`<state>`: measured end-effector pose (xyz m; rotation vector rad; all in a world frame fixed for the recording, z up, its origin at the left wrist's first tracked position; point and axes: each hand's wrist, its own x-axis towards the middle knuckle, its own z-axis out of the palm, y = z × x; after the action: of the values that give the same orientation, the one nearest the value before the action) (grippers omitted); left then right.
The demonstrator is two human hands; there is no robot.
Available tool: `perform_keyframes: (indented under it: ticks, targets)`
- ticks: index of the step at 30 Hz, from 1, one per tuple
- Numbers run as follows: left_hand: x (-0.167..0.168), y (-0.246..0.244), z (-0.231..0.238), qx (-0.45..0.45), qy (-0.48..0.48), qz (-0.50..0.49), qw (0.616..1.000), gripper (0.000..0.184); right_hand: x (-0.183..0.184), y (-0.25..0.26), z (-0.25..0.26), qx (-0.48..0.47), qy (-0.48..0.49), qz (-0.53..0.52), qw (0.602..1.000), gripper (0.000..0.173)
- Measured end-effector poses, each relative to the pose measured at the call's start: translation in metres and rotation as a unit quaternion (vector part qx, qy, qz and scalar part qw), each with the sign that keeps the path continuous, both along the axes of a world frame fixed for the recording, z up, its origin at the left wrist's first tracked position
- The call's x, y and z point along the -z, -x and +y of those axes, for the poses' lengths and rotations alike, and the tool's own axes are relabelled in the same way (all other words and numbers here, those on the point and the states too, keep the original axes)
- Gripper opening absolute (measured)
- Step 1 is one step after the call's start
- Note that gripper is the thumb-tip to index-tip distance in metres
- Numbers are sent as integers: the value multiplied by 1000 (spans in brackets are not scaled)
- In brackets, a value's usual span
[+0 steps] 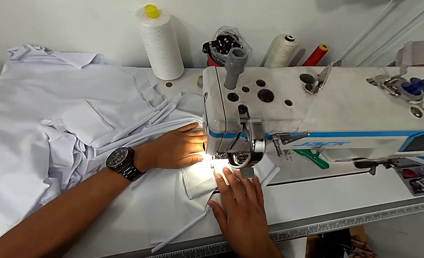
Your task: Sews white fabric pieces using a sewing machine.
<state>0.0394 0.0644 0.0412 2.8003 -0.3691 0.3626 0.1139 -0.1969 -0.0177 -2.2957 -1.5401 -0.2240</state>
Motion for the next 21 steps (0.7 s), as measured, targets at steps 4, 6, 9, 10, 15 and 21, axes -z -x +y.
perform_keyframes:
  ticks: [4, 6, 9, 10, 15, 21]
  targets:
    - [1, 0, -1, -11, -9, 13, 1000, 40, -4, 1, 3, 11, 5, -1, 1000, 53]
    - [10, -1, 3, -13, -23, 2, 1000, 42, -5, 1, 5, 19, 7, 0, 1000, 51]
    - [18, -2, 6, -12, -35, -15, 999, 43, -6, 2, 6, 23, 7, 4, 1000, 50]
    - [21, -3, 7, -12, -39, -17, 999, 44, -6, 2, 5, 24, 7, 5, 1000, 50]
    - [32, -3, 11, -16, -42, -4, 999, 45, -3, 3, 3, 27, 13, 20, 999, 53]
    - [32, -3, 7, -42, -59, 38, 997, 54, -6, -16, -1, -37, 41, 39, 998, 57]
